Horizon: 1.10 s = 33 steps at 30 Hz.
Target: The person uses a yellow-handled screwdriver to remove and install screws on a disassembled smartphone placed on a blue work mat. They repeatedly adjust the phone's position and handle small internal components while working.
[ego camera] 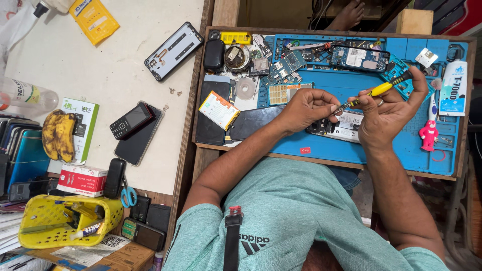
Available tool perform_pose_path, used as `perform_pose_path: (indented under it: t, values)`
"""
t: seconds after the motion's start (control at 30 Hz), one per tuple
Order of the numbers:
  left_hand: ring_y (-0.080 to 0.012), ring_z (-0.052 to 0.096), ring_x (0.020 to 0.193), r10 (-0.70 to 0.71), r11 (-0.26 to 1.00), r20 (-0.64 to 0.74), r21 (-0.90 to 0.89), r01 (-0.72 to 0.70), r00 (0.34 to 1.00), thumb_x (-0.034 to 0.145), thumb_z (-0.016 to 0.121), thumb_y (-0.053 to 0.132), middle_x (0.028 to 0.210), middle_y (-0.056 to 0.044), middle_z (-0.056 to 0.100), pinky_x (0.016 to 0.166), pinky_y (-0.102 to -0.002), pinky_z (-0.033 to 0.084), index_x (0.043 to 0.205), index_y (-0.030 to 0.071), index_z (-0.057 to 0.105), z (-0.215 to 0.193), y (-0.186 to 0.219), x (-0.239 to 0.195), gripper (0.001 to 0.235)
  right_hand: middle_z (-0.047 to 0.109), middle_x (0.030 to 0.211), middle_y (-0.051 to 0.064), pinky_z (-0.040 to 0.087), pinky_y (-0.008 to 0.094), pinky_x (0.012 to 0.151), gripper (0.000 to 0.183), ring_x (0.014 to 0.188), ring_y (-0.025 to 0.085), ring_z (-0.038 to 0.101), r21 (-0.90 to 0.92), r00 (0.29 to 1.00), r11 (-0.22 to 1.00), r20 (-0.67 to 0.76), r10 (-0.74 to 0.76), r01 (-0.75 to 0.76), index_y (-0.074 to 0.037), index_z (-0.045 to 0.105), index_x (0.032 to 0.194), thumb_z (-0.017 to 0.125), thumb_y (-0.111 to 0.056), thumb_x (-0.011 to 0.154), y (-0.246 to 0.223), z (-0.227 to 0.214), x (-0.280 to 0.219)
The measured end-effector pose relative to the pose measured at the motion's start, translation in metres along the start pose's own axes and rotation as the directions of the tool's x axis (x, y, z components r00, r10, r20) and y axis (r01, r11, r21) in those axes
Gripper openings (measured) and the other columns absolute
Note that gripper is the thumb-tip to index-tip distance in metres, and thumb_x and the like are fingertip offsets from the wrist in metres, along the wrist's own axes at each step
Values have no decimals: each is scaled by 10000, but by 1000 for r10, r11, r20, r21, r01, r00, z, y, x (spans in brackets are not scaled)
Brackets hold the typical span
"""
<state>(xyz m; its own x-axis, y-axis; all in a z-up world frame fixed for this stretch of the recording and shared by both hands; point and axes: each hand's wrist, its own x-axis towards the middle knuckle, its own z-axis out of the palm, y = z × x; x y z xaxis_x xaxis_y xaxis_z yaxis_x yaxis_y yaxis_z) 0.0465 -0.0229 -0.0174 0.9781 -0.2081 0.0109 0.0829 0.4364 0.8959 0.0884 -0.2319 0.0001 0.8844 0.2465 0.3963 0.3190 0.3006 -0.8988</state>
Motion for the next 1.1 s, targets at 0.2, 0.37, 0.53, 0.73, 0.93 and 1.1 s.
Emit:
perform_pose_path:
  t: [0.2,0.37,0.53,0.73,0.93,1.1]
  values:
    - [-140,764,866,-23,995,-68,91,30,997,981,677,66,991,-133,787,794,-265,634,1095,-50,705,1,21,-3,165,700,1014,171,681,390,891,889,890,235,728,15,994,1000,-106,18,-16,-142,142,1686,831,-34,1134,0,-12,4]
    - [-151,778,794,181,707,-104,705,-56,978,872,737,159,893,-88,803,754,-301,633,979,28,770,0,56,1,173,702,1034,164,646,375,836,901,868,250,744,-12,989,1000,-144,-24,23,-165,121,1687,814,-28,1127,0,-47,4]
    - [-245,756,860,317,354,106,909,-221,942,793,716,165,926,-88,772,830,-399,588,902,66,760,-5,68,31,154,688,1046,160,614,388,868,879,891,258,722,-166,982,986,-190,-18,-14,-170,123,1712,735,-22,1098,11,-86,-13]
    - [-290,682,939,227,137,317,926,-353,921,751,720,138,908,-100,724,986,-476,468,812,88,758,20,44,57,88,695,1037,166,617,352,870,870,887,251,727,-281,984,960,-170,-62,12,-175,126,1711,723,-21,1096,23,-104,-20]
    - [-295,637,1002,262,-163,428,903,-397,865,732,719,90,947,-105,678,1098,-498,424,867,51,760,40,19,69,147,701,1024,173,625,306,861,859,870,236,725,-332,986,941,-121,-115,69,-180,133,1706,715,-17,1095,18,-104,-16]
    - [-290,620,1000,261,-173,400,915,-365,879,703,722,82,955,-114,661,1107,-522,403,875,45,764,31,16,64,180,697,1022,171,616,276,850,842,869,213,719,-358,987,931,-110,-115,69,-178,146,1693,711,-5,1093,12,-99,-17]
